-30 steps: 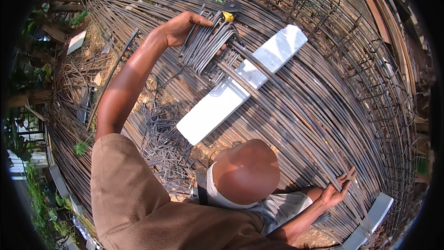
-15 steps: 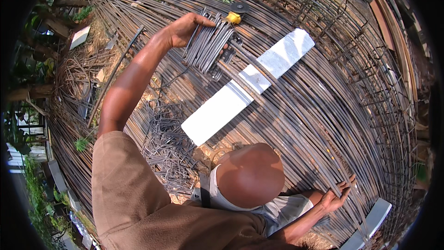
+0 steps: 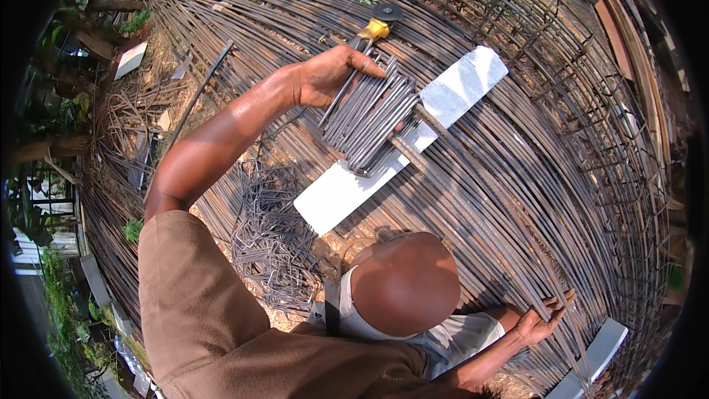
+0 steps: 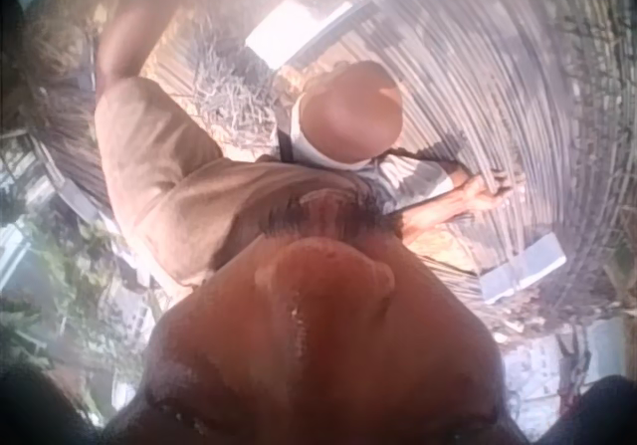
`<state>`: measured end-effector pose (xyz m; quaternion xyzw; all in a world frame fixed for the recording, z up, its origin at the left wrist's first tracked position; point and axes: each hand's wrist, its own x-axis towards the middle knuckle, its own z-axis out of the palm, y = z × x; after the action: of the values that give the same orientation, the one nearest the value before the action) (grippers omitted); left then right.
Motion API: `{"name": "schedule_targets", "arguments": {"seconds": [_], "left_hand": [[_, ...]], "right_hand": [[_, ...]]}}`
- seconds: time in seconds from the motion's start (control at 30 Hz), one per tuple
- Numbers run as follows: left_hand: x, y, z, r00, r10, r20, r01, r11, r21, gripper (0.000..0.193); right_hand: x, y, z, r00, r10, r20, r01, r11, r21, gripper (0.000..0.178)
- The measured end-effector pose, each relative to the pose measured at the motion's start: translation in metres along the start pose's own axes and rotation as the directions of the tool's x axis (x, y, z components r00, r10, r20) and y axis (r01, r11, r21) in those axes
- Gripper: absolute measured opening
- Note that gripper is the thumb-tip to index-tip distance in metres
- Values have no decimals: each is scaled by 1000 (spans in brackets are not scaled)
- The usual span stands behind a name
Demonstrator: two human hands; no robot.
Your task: The person uses an angle grinder to cut a long metal rebar rod, then bends the cut pieces into U-shaped stirrups by hand. The person arranges the bent pieces on the ground and handles a bundle of wire ties.
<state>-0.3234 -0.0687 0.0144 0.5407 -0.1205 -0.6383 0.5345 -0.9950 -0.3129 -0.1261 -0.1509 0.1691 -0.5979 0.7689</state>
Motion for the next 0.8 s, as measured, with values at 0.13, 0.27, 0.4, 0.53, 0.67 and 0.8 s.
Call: {"name": "schedule_targets", "arguments": {"seconds": [0.13, 0.27, 0.4, 0.53, 0.67, 0.8], "left_hand": [[10, -12, 19, 998, -41, 45, 38, 997, 68, 38], [20, -19, 68, 994, -78, 83, 80, 996, -28, 32], [36, -21, 103, 982, -89, 168, 97, 994, -40, 37], [78, -41, 137, 929, -127, 347, 171, 980, -101, 36], [118, -68, 180, 906, -161, 392, 240, 957, -161, 31], [156, -102, 189, 883, -207, 421, 301, 938, -170, 30]], "right_hand": [[0, 5, 0, 999, 7, -34, -6, 999, 54, 57], [3, -1, 0, 1000, 14, -13, -13, 997, 70, 55], [13, -1, -3, 997, 4, 80, -4, 1000, -1, 56], [19, 6, 6, 1000, -8, 24, 10, 997, -80, 58], [19, 6, 4, 992, 107, -60, -110, 992, -57, 64], [19, 11, -15, 964, 110, -241, -128, 990, -58, 65]]}}
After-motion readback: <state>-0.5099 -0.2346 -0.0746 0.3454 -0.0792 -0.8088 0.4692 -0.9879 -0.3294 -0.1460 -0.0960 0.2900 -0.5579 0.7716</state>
